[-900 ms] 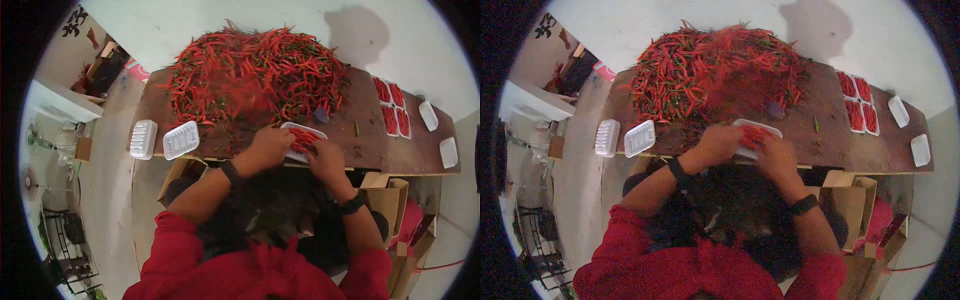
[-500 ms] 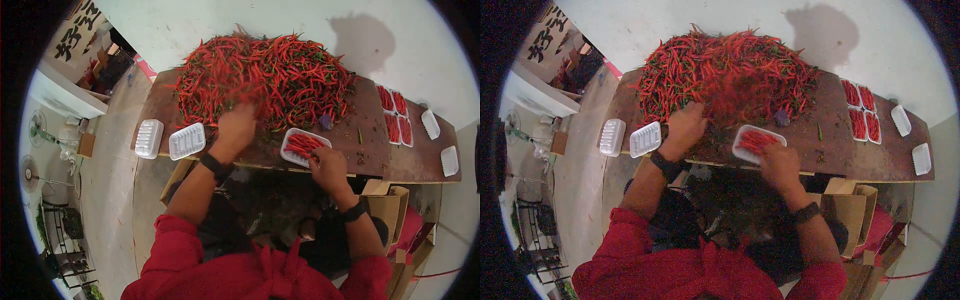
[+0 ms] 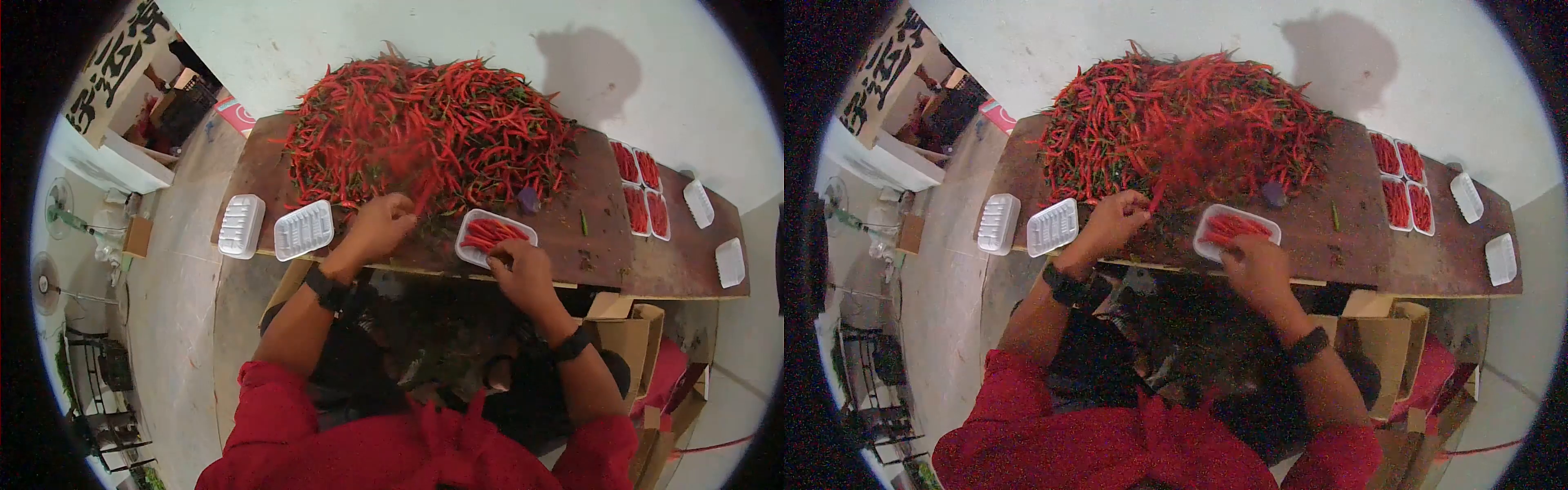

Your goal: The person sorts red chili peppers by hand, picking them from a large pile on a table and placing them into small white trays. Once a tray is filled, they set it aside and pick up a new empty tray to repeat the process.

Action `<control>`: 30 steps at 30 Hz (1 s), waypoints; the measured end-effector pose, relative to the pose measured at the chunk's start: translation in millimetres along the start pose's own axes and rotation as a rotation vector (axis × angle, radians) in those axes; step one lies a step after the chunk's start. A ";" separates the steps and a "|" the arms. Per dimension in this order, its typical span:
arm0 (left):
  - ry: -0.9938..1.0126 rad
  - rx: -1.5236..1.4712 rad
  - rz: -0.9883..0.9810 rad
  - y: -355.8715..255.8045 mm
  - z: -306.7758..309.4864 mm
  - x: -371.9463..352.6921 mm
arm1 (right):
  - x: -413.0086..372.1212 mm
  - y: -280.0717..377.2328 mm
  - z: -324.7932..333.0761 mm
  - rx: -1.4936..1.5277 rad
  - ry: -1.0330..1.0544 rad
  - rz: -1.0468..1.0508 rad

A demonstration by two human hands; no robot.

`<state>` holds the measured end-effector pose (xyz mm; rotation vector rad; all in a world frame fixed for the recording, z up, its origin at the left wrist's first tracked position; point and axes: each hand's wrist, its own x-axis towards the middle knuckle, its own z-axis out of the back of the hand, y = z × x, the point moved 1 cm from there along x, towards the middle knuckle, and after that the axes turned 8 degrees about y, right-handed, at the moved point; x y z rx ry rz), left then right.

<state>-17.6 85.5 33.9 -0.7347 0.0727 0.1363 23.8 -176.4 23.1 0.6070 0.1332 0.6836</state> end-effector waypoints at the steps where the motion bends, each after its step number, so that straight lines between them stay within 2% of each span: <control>1: 0.094 -0.173 -0.009 -2.6 -4.7 -3.6 | 1.2 2.7 0.1 0.070 0.020 -0.010; 2: 0.191 -0.345 -0.018 -5.3 -10.0 -6.8 | 2.2 4.5 0.0 0.140 0.040 -0.022; 6: 0.337 -0.477 -0.087 -19.3 -36.1 -16.2 | 5.8 4.0 -9.9 0.346 0.040 0.054; 8: 0.508 -0.670 -0.105 -22.7 -51.9 -20.5 | 4.5 9.8 -9.5 0.591 0.121 -0.104; 9: 0.536 -0.619 -0.122 -36.3 -48.3 -24.6 | 4.2 8.7 -9.7 0.588 0.121 -0.103; 11: 0.545 -0.688 -0.135 -38.1 -56.3 -25.7 | 3.1 4.4 -11.4 0.750 0.208 -0.161; 14: 0.518 -0.738 -0.129 -41.8 -60.3 -25.4 | -2.1 7.0 -9.9 0.912 0.137 -0.241; 18: 0.466 -0.663 -0.095 -42.6 -60.8 -23.6 | -2.2 7.6 -2.9 0.847 0.177 -0.274; 20: 0.435 -0.649 -0.127 -41.3 -62.7 -22.9 | -2.4 7.6 -3.6 0.961 0.171 -0.285; 24: 0.389 -0.606 -0.192 -35.4 -67.6 -19.3 | -2.6 5.9 -6.8 0.999 0.158 -0.297; 27: 0.403 -0.624 -0.144 -38.8 -66.2 -19.7 | -3.3 4.1 -8.8 0.990 0.131 -0.313; 30: 0.388 -0.634 -0.186 -37.7 -70.3 -18.6 | -4.7 5.1 -8.0 1.042 0.109 -0.327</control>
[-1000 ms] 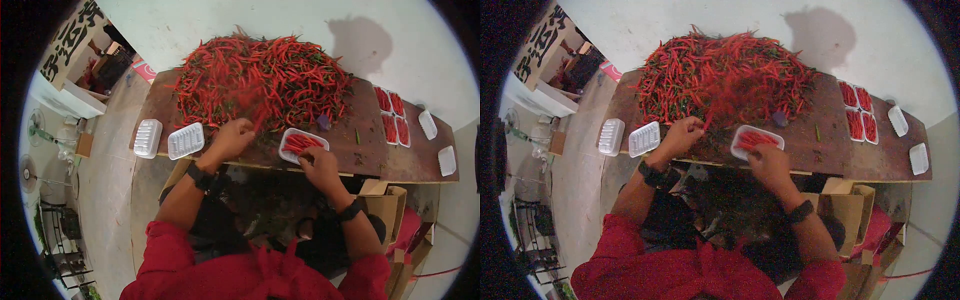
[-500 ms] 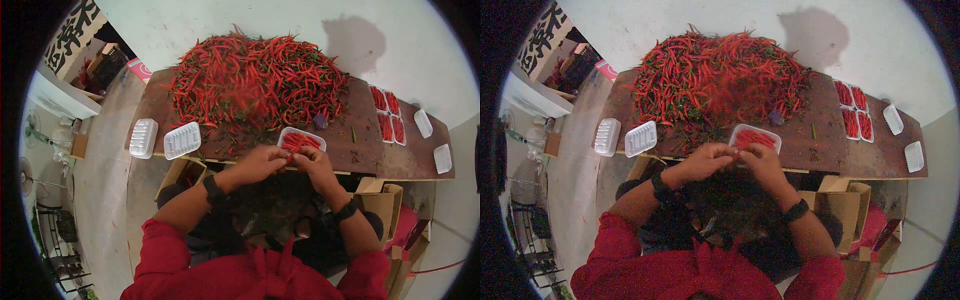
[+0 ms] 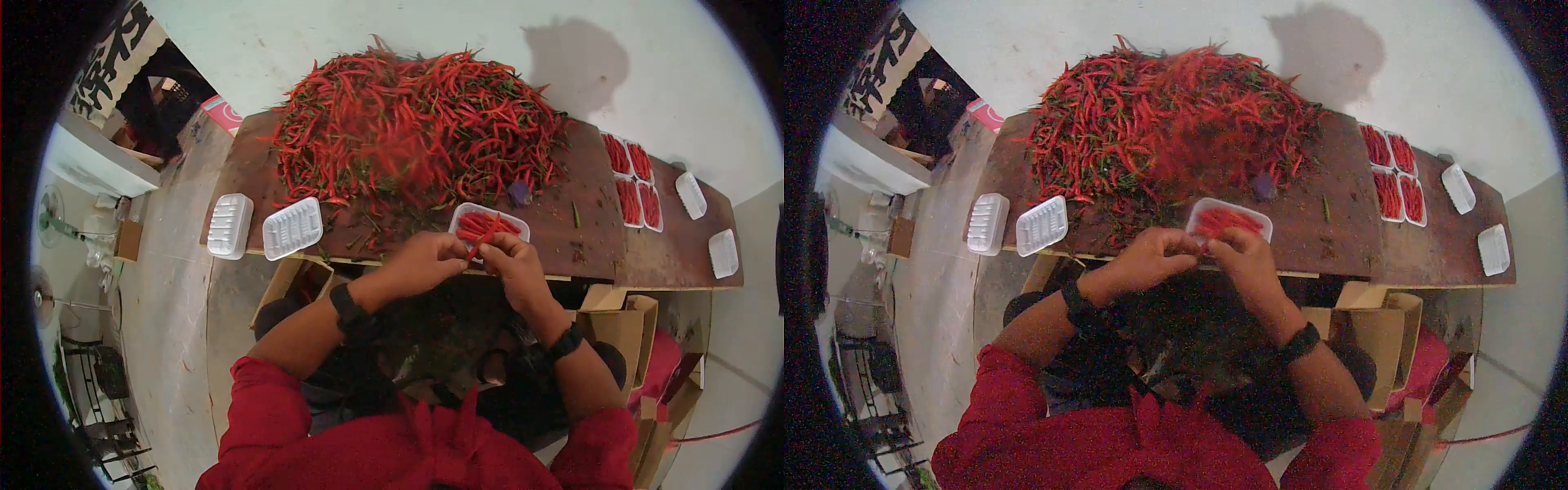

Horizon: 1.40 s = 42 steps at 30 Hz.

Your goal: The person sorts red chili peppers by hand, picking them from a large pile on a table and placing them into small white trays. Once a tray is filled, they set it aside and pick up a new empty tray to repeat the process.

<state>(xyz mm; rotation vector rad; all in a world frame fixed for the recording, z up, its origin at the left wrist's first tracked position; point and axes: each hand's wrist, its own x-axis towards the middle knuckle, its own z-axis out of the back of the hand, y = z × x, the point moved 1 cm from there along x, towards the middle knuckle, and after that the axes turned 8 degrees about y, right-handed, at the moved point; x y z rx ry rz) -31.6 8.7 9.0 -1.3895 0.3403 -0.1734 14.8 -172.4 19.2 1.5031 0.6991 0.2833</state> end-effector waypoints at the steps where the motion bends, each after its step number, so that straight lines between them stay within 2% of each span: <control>1: 0.001 -0.001 0.000 -0.9 -0.4 0.0 | 0.1 -0.1 0.3 0.004 -0.001 0.024; 6: -0.023 0.222 0.046 -10.1 0.8 -1.2 | -3.0 5.5 -7.7 -0.086 -0.078 0.132; 8: -0.033 0.185 0.059 -3.2 -1.1 0.1 | -5.1 7.9 -10.0 -0.352 -0.127 0.212; 9: -0.041 0.150 0.071 -0.5 -1.6 0.8 | -8.0 11.9 -13.4 -0.352 -0.127 0.212; 11: -0.049 0.110 0.059 2.0 -1.0 1.4 | -14.9 23.1 -21.6 -0.661 -0.125 0.436; 12: -0.057 0.069 0.046 0.8 -0.6 1.5 | -14.3 21.7 -21.6 -0.661 -0.125 0.436; 14: -0.014 0.174 0.064 -3.8 1.4 0.1 | -14.0 19.3 -22.6 -0.783 -0.100 0.661; 15: 0.034 0.278 0.084 -5.7 1.3 -0.8 | -13.9 20.8 -20.8 -0.782 -0.104 0.657; 16: 0.036 0.277 0.085 -4.9 0.1 -1.8 | -11.6 24.2 -14.8 -0.677 -0.170 0.538; 17: 0.132 0.414 0.077 -3.9 -2.8 -3.3 | -9.1 27.5 -7.9 -0.574 -0.233 0.419; 18: 0.227 0.551 0.066 -7.6 -5.1 -4.5 | -6.9 31.0 -0.8 -0.576 -0.232 0.418; 19: 0.225 0.550 0.064 -12.7 -5.6 -5.7 | -4.6 34.0 8.2 -0.583 -0.244 0.357; 20: 0.321 0.584 0.135 -18.4 -6.5 -8.0 | -4.9 36.3 15.7 -0.589 -0.258 0.296; 21: 0.419 0.618 0.206 -23.5 -7.3 -9.5 | -7.3 39.2 20.1 -0.734 -0.217 0.228; 22: 0.422 0.620 0.205 -21.1 -7.1 -9.7 | -8.2 36.6 23.3 -0.733 -0.220 0.227; 24: 0.305 0.599 0.018 -12.4 -6.1 -9.9 | -8.9 26.1 25.1 -1.223 -0.199 0.305; 25: 0.306 0.598 0.017 -7.5 -5.5 -9.3 | -8.0 20.2 25.2 -1.223 -0.201 0.304; 27: 0.085 0.738 -0.101 -4.4 -2.6 -8.2 | -4.1 8.2 23.4 -1.279 -0.097 0.255; 30: -0.011 0.805 -0.074 -9.4 -1.9 -3.8 | -1.0 -1.7 22.2 -1.365 -0.060 0.151; 34: -0.111 0.816 -0.129 -1.1 2.1 7.8 | 2.2 -2.0 20.0 -1.397 -0.074 0.143; 36: -0.226 0.850 -0.146 0.3 4.3 14.6 | 4.8 -4.1 20.8 -1.384 -0.064 0.168; 39: -0.220 0.879 -0.094 1.3 6.4 20.3 | 7.0 -11.7 23.9 -1.346 -0.088 0.241; 42: -0.191 0.953 -0.071 3.3 6.5 23.9 | 8.7 -14.0 24.7 -1.405 -0.078 0.226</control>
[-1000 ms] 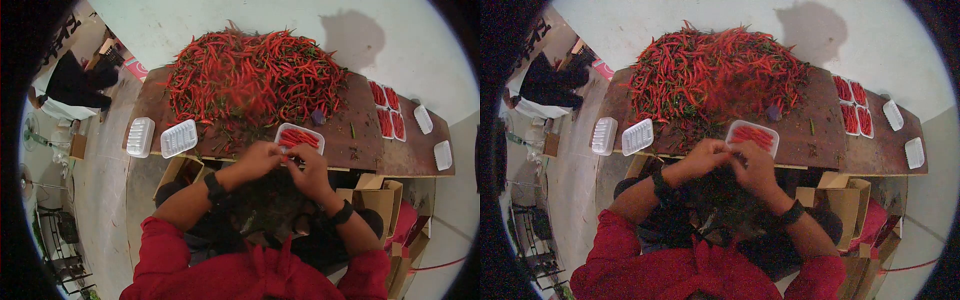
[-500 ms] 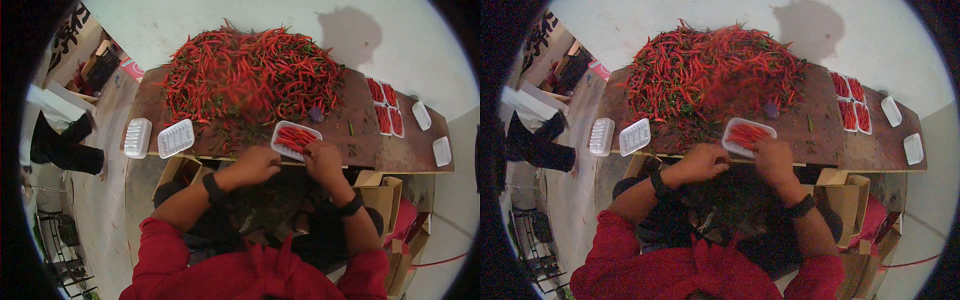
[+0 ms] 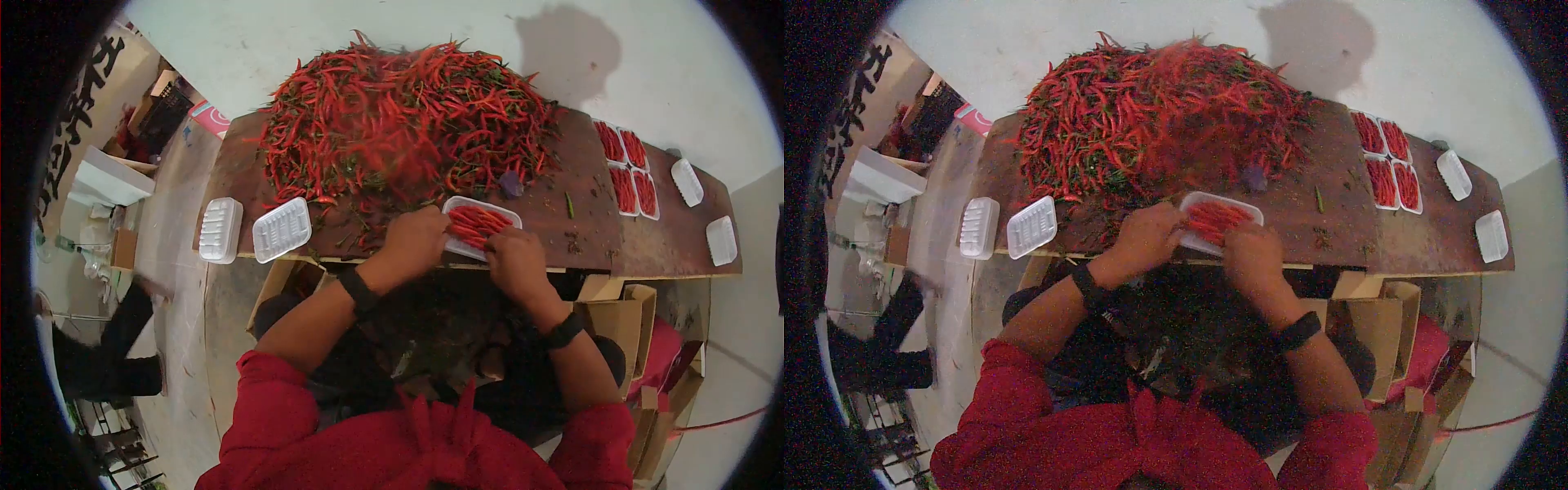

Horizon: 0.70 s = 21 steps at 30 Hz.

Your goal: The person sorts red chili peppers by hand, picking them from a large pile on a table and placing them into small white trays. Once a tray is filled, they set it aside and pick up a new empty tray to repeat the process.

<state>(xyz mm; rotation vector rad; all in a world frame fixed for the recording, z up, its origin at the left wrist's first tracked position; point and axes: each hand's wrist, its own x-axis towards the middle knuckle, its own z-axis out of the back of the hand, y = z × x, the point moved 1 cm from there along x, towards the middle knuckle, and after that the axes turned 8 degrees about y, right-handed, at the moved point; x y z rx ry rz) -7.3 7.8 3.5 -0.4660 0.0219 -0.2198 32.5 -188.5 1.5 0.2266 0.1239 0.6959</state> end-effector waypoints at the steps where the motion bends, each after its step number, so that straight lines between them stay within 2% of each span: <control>1: 0.002 -0.001 -0.002 0.7 -1.5 1.5 | -0.4 0.2 0.5 0.000 0.000 -0.003; 4: 0.061 0.067 0.007 0.5 -3.1 4.2 | -1.4 3.8 6.5 -0.005 0.014 0.010; 13: 0.035 0.058 -0.002 2.9 -4.3 9.2 | 0.0 4.1 2.7 0.007 0.010 0.007; 21: 0.033 -0.088 -0.006 14.5 -7.1 13.4 | 0.4 8.5 8.7 -0.041 0.066 -0.009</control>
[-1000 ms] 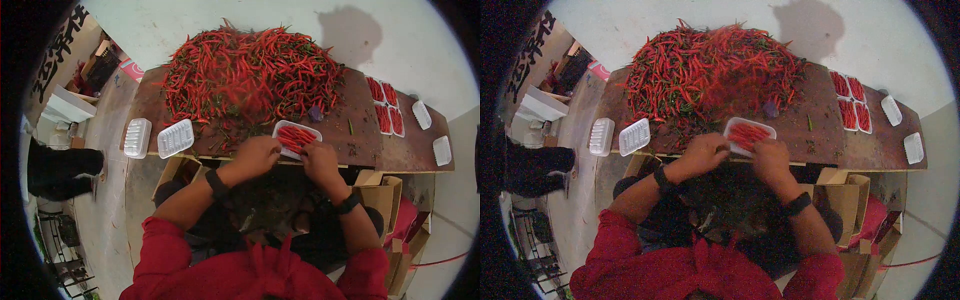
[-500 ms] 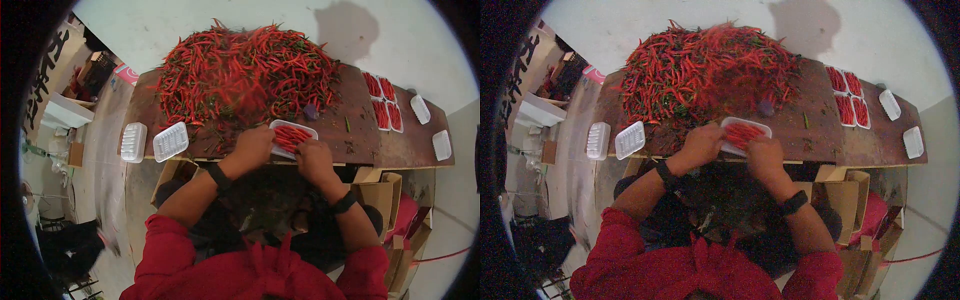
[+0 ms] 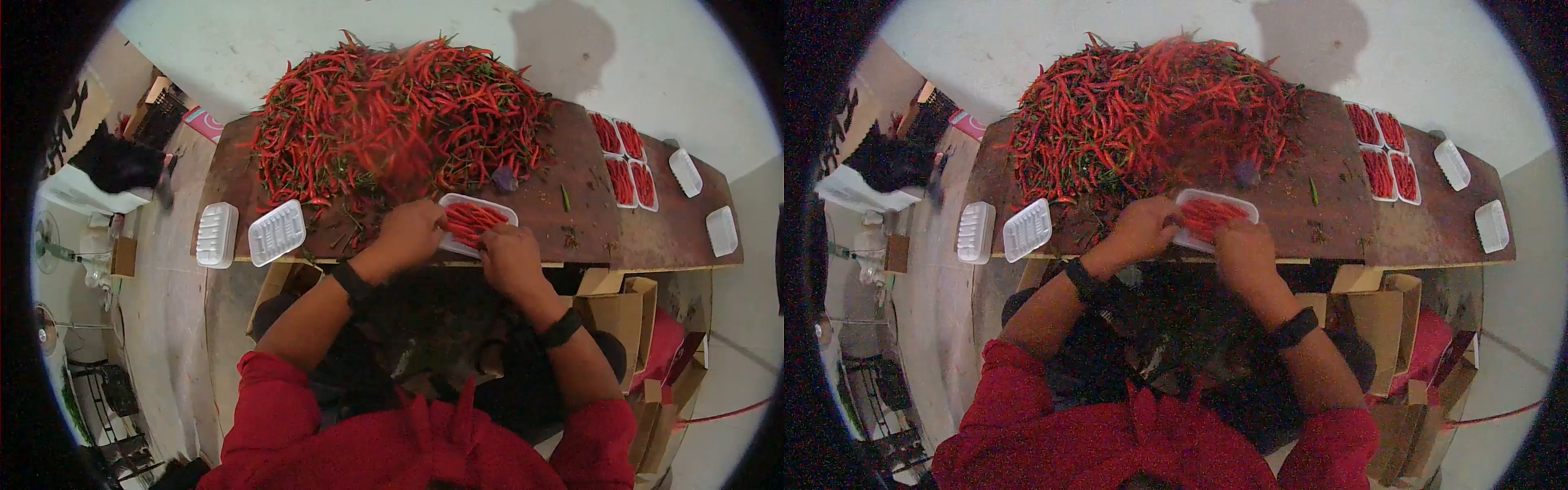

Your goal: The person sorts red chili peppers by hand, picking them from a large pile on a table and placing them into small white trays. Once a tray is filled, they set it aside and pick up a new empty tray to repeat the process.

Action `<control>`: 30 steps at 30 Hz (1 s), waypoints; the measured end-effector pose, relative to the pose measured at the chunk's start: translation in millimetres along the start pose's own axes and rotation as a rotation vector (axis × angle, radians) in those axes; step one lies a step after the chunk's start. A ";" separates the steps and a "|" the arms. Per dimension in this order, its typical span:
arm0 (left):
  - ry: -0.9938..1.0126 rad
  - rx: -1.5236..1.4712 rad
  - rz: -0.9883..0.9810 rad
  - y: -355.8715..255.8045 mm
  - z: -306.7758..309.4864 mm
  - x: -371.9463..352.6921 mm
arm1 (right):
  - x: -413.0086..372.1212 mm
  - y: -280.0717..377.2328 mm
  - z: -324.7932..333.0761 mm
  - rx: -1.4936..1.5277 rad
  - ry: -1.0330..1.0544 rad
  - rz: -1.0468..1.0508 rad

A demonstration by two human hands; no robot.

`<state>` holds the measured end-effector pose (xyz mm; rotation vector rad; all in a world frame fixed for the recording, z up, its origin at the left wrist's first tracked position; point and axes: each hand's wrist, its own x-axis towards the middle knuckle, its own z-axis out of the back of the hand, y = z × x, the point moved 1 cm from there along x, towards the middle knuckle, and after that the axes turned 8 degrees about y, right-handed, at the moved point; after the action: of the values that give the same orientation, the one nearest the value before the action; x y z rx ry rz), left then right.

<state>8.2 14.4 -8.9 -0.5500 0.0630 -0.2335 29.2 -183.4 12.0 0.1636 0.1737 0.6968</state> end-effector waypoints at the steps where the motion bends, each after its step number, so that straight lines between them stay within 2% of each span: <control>1: 0.000 0.000 0.001 -2.0 1.2 0.1 | 0.3 -0.2 -0.7 0.000 0.000 0.000; 3: 0.063 0.022 0.043 -7.3 3.0 0.6 | 1.2 -1.0 -2.5 -0.021 -0.003 -0.003; 7: 0.016 0.041 0.057 -7.6 0.4 -0.5 | 1.5 -1.1 -3.0 -0.048 0.029 -0.016; 13: 0.106 0.140 0.083 -13.1 8.6 1.6 | 0.6 -0.9 -4.8 -0.010 -0.052 -0.004; 21: 0.019 0.135 -0.028 -18.4 10.5 1.0 | 0.6 1.3 -0.3 0.023 -0.032 -0.012; 24: 0.110 0.142 -0.031 -18.4 10.7 3.8 | 0.7 0.6 -1.6 0.052 -0.085 0.016; 27: 0.048 0.111 -0.093 -14.4 4.9 4.3 | 1.9 1.9 -0.8 0.041 -0.069 0.006; 30: 0.090 0.117 -0.072 -16.9 5.6 4.3 | 1.2 2.7 0.3 0.059 -0.069 0.006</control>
<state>9.6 2.3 4.7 -0.4257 0.1166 -0.3304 28.4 -180.6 12.8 0.2443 0.1277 0.6915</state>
